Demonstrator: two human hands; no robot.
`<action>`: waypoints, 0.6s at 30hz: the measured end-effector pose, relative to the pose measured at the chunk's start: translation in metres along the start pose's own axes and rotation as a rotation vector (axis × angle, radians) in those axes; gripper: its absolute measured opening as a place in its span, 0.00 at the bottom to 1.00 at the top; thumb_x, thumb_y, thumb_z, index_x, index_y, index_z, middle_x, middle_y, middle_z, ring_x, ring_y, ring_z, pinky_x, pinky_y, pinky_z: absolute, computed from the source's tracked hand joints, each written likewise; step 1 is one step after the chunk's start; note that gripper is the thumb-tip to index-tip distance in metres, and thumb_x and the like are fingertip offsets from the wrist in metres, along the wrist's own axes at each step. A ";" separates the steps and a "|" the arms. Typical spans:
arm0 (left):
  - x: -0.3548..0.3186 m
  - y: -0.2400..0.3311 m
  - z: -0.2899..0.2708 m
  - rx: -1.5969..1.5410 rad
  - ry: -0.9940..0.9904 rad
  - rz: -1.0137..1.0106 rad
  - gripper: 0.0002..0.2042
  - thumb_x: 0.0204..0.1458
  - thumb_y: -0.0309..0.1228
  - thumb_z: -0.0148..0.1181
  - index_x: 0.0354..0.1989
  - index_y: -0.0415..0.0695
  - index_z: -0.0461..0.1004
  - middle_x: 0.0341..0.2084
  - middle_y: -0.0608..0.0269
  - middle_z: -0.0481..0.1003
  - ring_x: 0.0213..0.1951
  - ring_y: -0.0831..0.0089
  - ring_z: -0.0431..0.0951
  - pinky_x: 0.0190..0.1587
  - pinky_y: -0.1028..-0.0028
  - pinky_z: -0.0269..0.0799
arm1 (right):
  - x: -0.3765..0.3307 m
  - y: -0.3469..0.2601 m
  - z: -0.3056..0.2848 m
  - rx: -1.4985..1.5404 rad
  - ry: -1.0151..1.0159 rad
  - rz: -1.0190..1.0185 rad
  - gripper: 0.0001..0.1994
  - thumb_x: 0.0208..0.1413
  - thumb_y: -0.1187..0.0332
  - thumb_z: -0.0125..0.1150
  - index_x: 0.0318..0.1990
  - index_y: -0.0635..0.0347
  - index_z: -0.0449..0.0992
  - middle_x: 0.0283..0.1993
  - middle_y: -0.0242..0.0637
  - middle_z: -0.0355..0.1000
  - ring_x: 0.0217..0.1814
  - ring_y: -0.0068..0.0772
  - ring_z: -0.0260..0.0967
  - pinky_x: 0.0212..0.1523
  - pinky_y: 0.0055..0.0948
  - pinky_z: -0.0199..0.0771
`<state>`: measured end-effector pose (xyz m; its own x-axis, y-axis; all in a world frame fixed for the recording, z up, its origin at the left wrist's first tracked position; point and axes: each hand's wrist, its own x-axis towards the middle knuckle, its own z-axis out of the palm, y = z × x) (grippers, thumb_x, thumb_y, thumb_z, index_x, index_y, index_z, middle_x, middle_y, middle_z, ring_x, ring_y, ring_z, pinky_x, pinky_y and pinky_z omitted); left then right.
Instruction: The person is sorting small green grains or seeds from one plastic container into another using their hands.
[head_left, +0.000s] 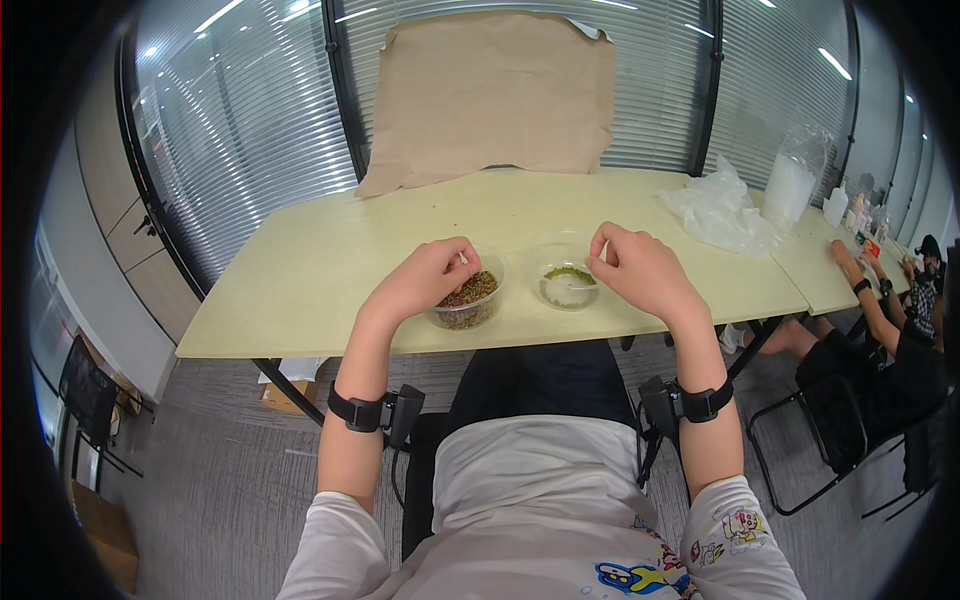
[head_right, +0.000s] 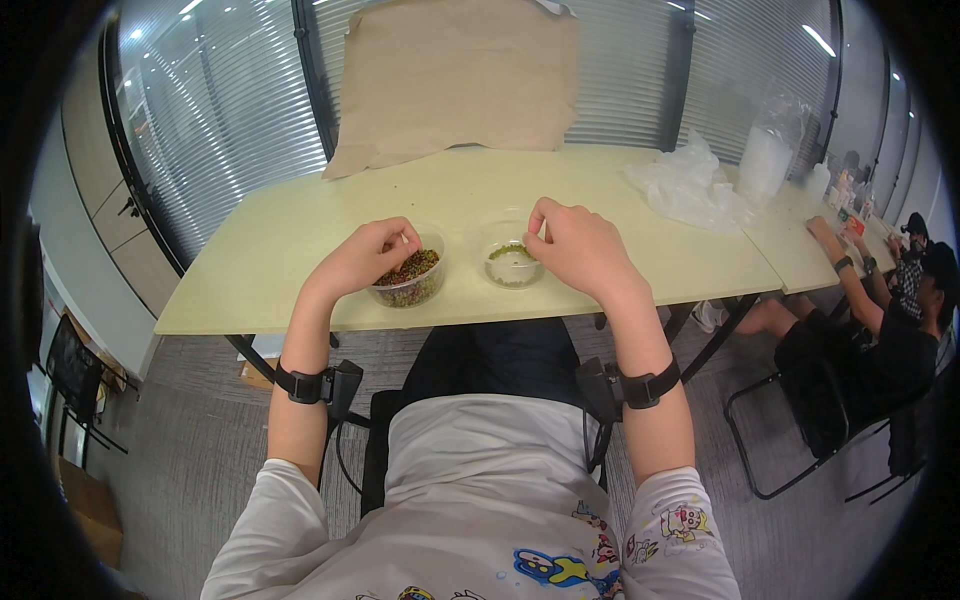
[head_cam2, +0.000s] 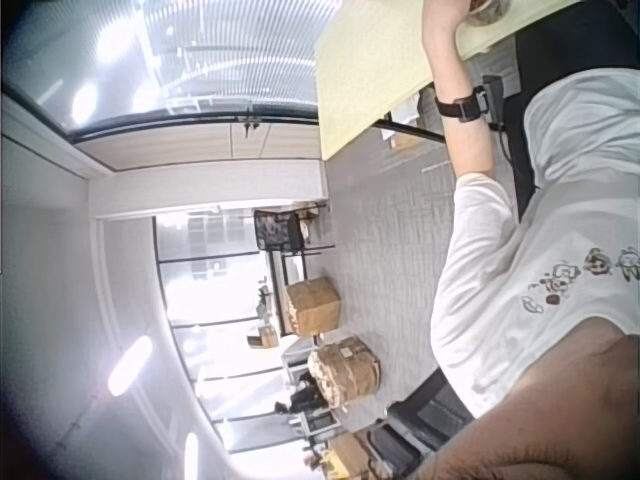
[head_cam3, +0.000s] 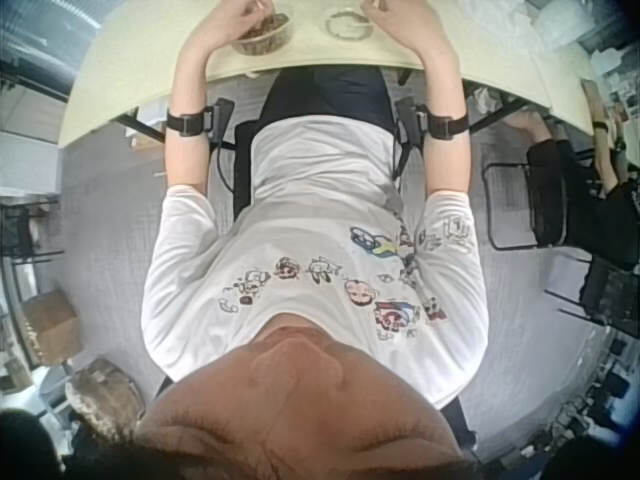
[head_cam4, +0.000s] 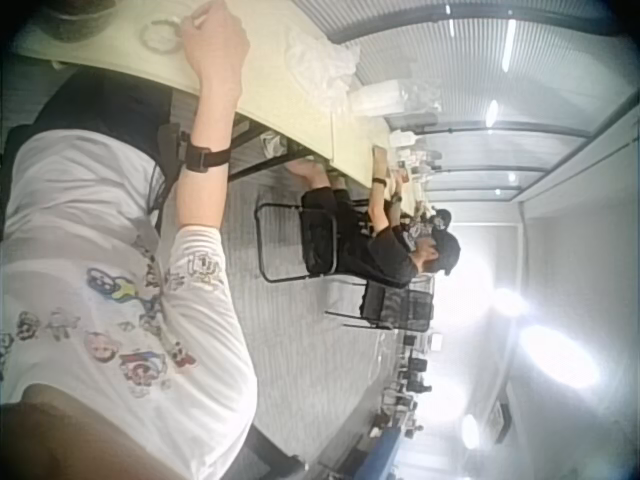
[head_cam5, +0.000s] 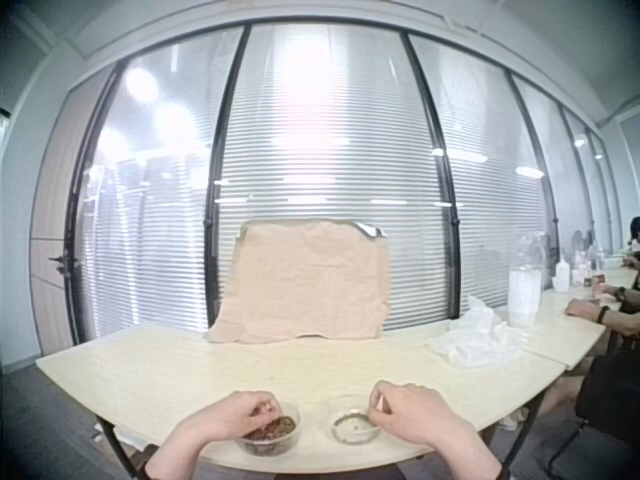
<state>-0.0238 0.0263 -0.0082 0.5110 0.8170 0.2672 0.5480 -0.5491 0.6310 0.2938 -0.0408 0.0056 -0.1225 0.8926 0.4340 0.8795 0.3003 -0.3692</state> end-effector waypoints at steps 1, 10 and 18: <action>0.000 0.001 0.000 0.000 0.000 -0.002 0.07 0.68 0.29 0.61 0.44 0.37 0.79 0.22 0.68 0.76 0.28 0.80 0.74 0.36 0.75 0.71 | 0.001 0.001 0.001 0.001 -0.001 0.000 0.09 0.62 0.63 0.65 0.40 0.58 0.78 0.24 0.38 0.77 0.28 0.42 0.75 0.33 0.42 0.71; -0.001 0.006 0.002 -0.040 0.004 0.031 0.07 0.66 0.30 0.63 0.42 0.39 0.78 0.20 0.64 0.77 0.25 0.77 0.75 0.31 0.72 0.70 | -0.010 -0.031 -0.026 0.669 0.062 -0.187 0.04 0.73 0.69 0.57 0.47 0.59 0.74 0.31 0.35 0.78 0.34 0.24 0.77 0.32 0.27 0.71; -0.008 0.003 0.002 -0.068 -0.013 0.026 0.04 0.65 0.28 0.64 0.41 0.42 0.77 0.20 0.70 0.75 0.24 0.82 0.75 0.28 0.77 0.66 | -0.087 -0.091 -0.059 1.525 -0.601 -0.640 0.11 0.71 0.78 0.51 0.58 0.63 0.67 0.39 0.40 0.82 0.40 0.29 0.81 0.37 0.25 0.77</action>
<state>-0.0248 0.0181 -0.0093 0.5333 0.7999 0.2753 0.4880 -0.5567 0.6723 0.2516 -0.1656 0.0499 -0.6917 0.4027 0.5995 -0.5034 0.3264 -0.8000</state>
